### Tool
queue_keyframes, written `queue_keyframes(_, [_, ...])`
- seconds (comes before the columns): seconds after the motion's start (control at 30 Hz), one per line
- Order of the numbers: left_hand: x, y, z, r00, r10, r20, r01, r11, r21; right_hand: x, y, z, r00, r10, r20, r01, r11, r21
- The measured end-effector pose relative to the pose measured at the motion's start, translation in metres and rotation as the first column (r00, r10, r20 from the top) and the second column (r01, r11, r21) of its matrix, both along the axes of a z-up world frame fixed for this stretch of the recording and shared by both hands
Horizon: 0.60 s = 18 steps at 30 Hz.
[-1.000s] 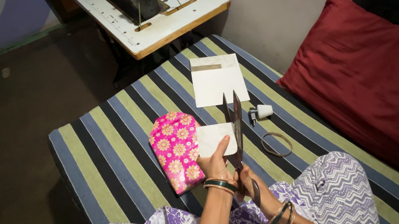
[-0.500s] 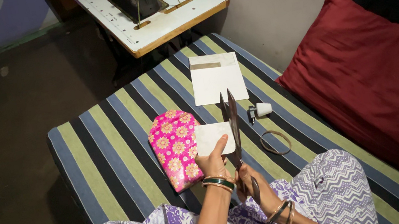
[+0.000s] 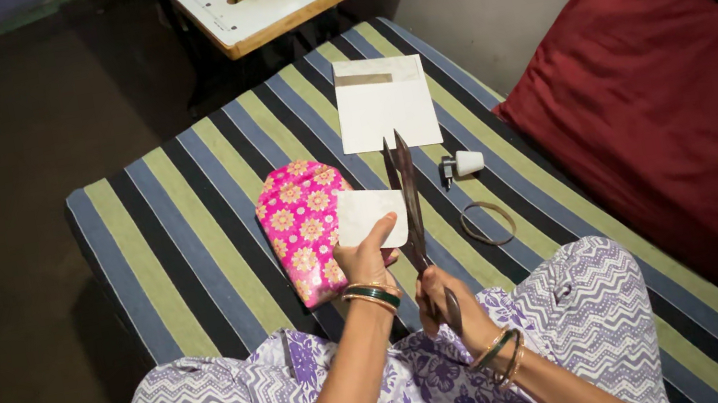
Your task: The person folds a pink floral fabric pouch, retrieves a white card from a nearby shelf, and uses scissors to cut the card into a smaller tag. The person then places the cut tag onto the pouch.
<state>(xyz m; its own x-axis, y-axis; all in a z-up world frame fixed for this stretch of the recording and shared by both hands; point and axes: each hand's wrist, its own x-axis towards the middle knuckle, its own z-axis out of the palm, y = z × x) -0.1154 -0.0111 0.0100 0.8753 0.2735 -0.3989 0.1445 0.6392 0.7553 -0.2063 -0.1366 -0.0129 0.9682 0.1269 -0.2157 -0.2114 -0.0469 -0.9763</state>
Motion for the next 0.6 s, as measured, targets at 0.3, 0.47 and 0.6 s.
queue_keyframes(0.3, [0.004, 0.026, -0.005, 0.989, -0.148, 0.018, 0.147, 0.989, 0.031, -0.002, -0.028, 0.004, 0.988, 0.142, -0.069, -0.143, 0.99, -0.015])
queue_keyframes(0.47, [0.004, 0.026, -0.015, 0.982, -0.18, 0.062, 0.182, 0.983, -0.021, -0.005, -0.033, 0.005, 0.985, 0.154, -0.081, -0.158, 0.986, -0.045])
queue_keyframes(0.6, [0.004, 0.028, -0.018, 0.975, -0.207, 0.084, 0.211, 0.977, -0.039, -0.005, -0.035, 0.005, 0.981, 0.143, -0.129, -0.154, 0.985, -0.076])
